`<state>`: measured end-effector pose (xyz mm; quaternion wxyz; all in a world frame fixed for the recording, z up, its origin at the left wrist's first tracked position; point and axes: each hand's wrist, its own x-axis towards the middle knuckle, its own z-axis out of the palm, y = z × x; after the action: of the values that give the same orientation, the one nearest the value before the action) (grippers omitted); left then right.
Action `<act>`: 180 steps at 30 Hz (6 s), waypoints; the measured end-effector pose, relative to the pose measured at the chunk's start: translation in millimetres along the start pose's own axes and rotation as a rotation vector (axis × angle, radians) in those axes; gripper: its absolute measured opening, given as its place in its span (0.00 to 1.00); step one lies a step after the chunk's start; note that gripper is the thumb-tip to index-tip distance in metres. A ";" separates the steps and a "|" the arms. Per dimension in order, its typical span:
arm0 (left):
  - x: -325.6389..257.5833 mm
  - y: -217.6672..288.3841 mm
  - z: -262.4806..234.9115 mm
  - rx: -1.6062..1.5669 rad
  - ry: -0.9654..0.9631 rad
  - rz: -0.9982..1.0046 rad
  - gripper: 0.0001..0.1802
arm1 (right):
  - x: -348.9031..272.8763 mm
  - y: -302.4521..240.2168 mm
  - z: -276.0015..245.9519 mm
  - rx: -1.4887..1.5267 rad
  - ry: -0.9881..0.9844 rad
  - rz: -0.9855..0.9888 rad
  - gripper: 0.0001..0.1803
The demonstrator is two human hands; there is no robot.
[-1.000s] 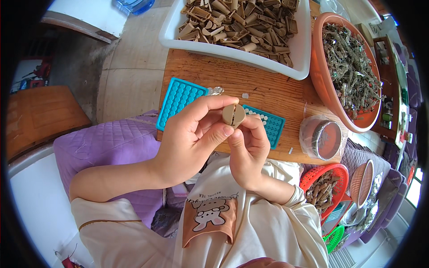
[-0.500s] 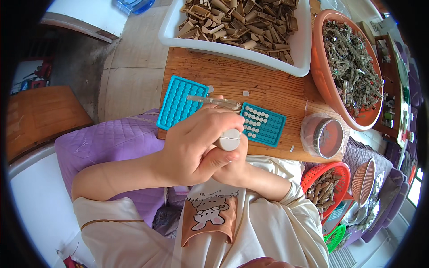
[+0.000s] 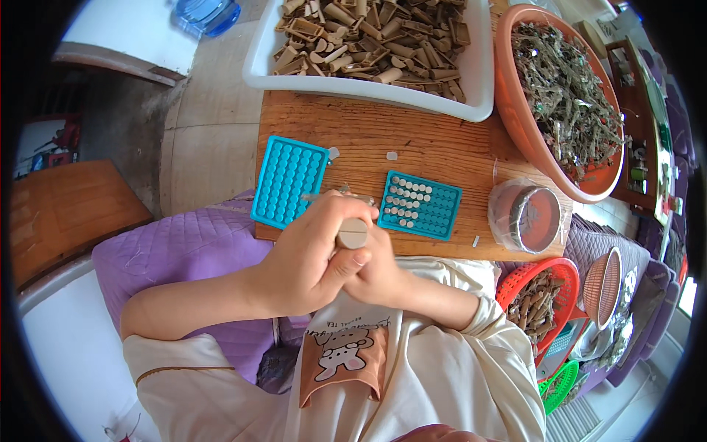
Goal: The person assembles small cylindrical wooden pieces with metal components, inserting them into a teal silicone mold. They repeatedly pick up wooden pieces from a white tray, attach metal parts, and place the assembled units into the mold's cavities.
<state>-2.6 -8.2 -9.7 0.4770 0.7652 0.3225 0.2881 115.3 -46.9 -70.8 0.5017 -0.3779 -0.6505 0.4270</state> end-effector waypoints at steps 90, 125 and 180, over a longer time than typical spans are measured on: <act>10.3 -6.6 -5.2 -1.285 -0.062 -1.027 0.18 | -38.3 -18.4 -172.5 -0.741 0.363 0.311 0.05; 6.3 1.7 -0.3 -0.928 -0.330 -0.837 0.26 | 11.3 -30.4 -75.0 -0.268 -0.048 -0.085 0.09; 10.8 2.5 -9.9 0.755 -0.022 0.434 0.24 | -13.9 -14.3 -47.8 -0.168 0.020 -0.012 0.19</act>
<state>-2.7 4.6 -2.2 0.0952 0.9390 0.2317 0.2355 164.0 -56.2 -55.7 0.4772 -0.4191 -0.6811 0.3642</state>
